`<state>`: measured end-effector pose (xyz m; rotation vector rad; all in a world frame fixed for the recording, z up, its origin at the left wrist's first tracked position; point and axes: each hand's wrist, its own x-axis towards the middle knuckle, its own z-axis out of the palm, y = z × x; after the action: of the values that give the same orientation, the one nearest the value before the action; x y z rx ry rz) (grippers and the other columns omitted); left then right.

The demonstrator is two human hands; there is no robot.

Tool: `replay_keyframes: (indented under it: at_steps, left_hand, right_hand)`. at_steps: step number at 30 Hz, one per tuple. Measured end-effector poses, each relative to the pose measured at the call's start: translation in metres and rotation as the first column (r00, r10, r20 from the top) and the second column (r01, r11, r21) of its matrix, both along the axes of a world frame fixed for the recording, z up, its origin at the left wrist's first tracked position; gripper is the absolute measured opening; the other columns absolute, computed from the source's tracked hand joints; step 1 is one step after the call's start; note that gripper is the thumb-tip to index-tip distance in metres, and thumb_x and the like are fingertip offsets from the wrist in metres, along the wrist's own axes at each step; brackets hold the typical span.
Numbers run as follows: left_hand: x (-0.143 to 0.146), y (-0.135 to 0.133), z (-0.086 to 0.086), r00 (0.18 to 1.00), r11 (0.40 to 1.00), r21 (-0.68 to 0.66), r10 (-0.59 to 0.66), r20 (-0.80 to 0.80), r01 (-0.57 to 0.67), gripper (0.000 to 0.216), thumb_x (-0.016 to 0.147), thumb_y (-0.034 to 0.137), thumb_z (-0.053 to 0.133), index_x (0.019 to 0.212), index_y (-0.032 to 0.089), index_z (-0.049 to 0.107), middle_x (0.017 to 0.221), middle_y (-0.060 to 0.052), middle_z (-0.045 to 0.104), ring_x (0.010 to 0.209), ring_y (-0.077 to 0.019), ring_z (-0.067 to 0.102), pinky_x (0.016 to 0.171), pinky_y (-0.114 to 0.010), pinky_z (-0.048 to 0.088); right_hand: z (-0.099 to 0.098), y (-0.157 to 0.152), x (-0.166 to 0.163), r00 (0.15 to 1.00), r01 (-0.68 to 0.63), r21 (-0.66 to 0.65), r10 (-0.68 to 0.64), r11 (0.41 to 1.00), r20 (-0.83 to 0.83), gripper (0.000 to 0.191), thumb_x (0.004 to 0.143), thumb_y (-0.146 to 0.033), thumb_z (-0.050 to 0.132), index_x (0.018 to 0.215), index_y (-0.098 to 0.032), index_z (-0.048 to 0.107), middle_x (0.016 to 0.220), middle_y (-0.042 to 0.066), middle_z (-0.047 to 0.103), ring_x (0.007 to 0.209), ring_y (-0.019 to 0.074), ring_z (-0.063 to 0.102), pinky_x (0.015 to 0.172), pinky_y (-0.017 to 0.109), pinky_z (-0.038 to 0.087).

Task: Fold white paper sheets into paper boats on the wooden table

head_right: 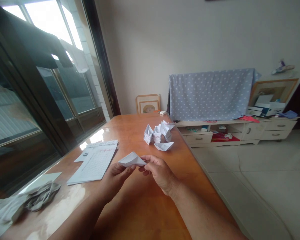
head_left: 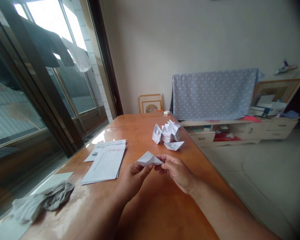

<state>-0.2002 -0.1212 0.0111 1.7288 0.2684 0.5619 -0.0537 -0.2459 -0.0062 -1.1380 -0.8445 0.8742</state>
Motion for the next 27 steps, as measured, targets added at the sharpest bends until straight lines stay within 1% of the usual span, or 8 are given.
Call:
replay_keyframes:
  at_steps: [5,8,14,18,21,23,25,27]
  left_hand:
    - [0.000,-0.002,0.001,0.999,1.000,0.030,-0.004,0.035,0.003,0.027,0.092,0.041,0.062,0.102,0.020,0.076,0.102,-0.006,0.075,0.101,-0.0255,0.067,0.097,-0.037,0.048]
    - [0.000,-0.003,0.001,1.000,0.999,0.034,0.006,0.020,-0.007,0.027,0.093,0.041,0.061,0.104,0.021,0.075,0.103,-0.005,0.075,0.102,-0.0252,0.067,0.098,-0.037,0.047]
    - [0.001,-0.001,-0.002,0.999,1.000,0.007,-0.004,0.035,0.003,0.029,0.091,0.041,0.064,0.104,0.017,0.074,0.102,-0.008,0.074,0.104,-0.0261,0.065,0.098,-0.039,0.047]
    - [0.000,0.000,-0.002,0.998,0.998,-0.028,0.058,0.007,-0.058,0.031,0.088,0.044,0.068,0.103,0.017,0.071,0.096,-0.007,0.071,0.086,-0.0195,0.062,0.078,-0.031,0.050]
    - [-0.002,0.002,0.001,0.992,0.989,-0.071,0.130,0.003,-0.129,0.029,0.087,0.045,0.068,0.098,0.018,0.068,0.082,-0.002,0.065,0.064,-0.0116,0.051,0.059,-0.024,0.042]
    - [-0.003,0.004,0.002,0.989,0.983,-0.109,0.146,-0.007,-0.146,0.028,0.086,0.046,0.068,0.092,0.018,0.067,0.072,0.001,0.059,0.058,-0.0100,0.047,0.055,-0.023,0.038]
    - [-0.004,0.004,0.003,0.991,0.983,-0.127,0.135,-0.018,-0.136,0.027,0.086,0.045,0.068,0.088,0.018,0.066,0.069,0.000,0.058,0.060,-0.0113,0.050,0.057,-0.023,0.039]
    - [-0.004,0.004,0.003,0.993,0.985,-0.126,0.116,-0.025,-0.118,0.025,0.085,0.042,0.069,0.086,0.017,0.066,0.072,-0.001,0.061,0.067,-0.0134,0.055,0.062,-0.025,0.042]
  right_hand:
    - [-0.002,-0.002,0.000,0.999,-0.040,0.038,0.042,0.998,-0.031,0.036,0.088,-0.038,0.063,0.118,-0.020,0.069,0.114,0.011,0.071,0.097,0.0225,0.064,0.084,0.036,0.045]
    - [-0.004,-0.002,0.000,0.999,-0.042,0.025,0.042,0.999,-0.025,0.041,0.087,-0.047,0.068,0.118,-0.020,0.069,0.117,0.011,0.070,0.098,0.0228,0.064,0.085,0.036,0.046]
    - [-0.006,0.000,0.000,0.998,-0.052,0.016,0.052,0.999,-0.016,0.043,0.087,-0.050,0.068,0.119,-0.020,0.068,0.116,0.011,0.070,0.098,0.0218,0.064,0.085,0.035,0.046]
    - [-0.004,-0.001,-0.001,0.999,-0.042,0.015,0.042,0.999,-0.007,0.041,0.088,-0.047,0.068,0.119,-0.021,0.068,0.114,0.010,0.070,0.097,0.0212,0.064,0.086,0.035,0.047]
    - [-0.004,-0.002,0.000,0.999,-0.035,-0.005,0.035,0.999,0.011,0.041,0.088,-0.045,0.067,0.120,-0.020,0.067,0.113,0.010,0.069,0.098,0.0220,0.064,0.085,0.036,0.048]
    - [-0.006,-0.001,0.001,0.999,-0.027,-0.039,0.029,0.999,0.039,0.042,0.089,-0.045,0.066,0.122,-0.019,0.065,0.108,0.010,0.070,0.098,0.0227,0.064,0.085,0.037,0.048]
    - [-0.009,0.000,0.002,0.992,0.038,-0.073,-0.029,0.997,0.120,0.042,0.088,-0.045,0.065,0.121,-0.019,0.063,0.106,0.009,0.069,0.099,0.0233,0.064,0.087,0.038,0.049]
    - [-0.012,0.000,0.003,0.948,0.184,-0.058,-0.162,0.981,0.273,0.041,0.086,-0.043,0.068,0.119,-0.020,0.063,0.109,0.009,0.067,0.102,0.0239,0.062,0.089,0.039,0.049]
